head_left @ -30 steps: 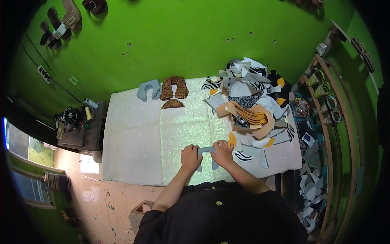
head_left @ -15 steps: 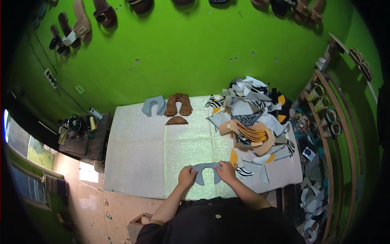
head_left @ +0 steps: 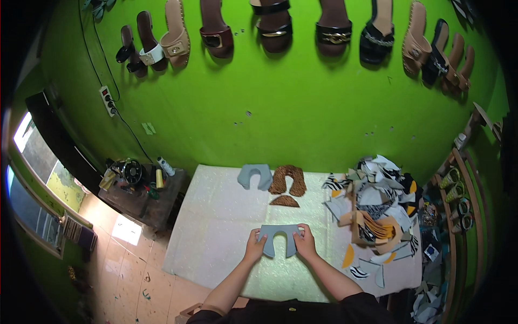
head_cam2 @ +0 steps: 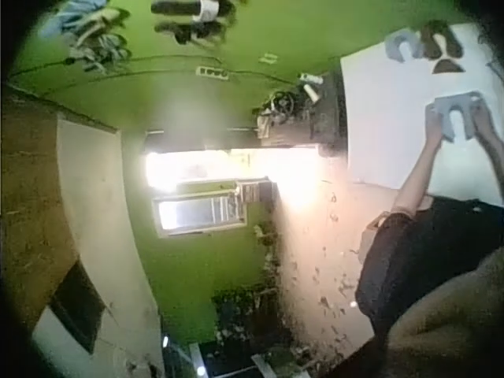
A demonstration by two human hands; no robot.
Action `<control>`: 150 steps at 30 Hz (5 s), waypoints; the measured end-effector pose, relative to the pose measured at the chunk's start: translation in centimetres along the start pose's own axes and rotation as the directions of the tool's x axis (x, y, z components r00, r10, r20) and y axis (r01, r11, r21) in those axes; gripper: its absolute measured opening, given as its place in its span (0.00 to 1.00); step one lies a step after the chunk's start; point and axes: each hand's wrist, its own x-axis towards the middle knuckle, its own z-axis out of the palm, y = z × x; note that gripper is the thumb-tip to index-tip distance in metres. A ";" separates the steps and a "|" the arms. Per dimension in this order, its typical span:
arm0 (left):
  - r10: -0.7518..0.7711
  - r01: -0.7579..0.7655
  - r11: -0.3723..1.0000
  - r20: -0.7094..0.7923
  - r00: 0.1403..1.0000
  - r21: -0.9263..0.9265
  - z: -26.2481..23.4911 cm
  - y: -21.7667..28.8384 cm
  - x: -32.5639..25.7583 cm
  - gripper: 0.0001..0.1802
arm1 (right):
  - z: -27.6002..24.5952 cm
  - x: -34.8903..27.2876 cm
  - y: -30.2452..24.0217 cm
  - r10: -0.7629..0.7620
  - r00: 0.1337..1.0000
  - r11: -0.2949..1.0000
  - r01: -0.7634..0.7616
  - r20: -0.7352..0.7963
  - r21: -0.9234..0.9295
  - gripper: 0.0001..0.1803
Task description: Organizing and inspecting various cut shoe material components on a work table.
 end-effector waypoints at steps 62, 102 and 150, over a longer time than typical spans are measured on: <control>0.473 -0.468 0.725 0.128 0.872 0.506 -7.8 -1.1 3.6 0.10 | -1.7 -2.5 -3.4 -0.551 0.783 0.683 0.225 -0.289 -0.695 0.07; 0.020 -0.040 0.999 0.683 0.730 0.013 25.8 7.2 -10.8 0.25 | -23.2 -12.3 -5.5 -0.325 0.916 0.846 0.170 -0.236 -0.505 0.08; 0.158 -0.614 0.268 0.594 0.789 0.743 14.8 -5.8 -12.2 0.30 | -14.3 -11.8 5.1 0.126 0.925 0.522 0.245 0.358 -0.817 0.28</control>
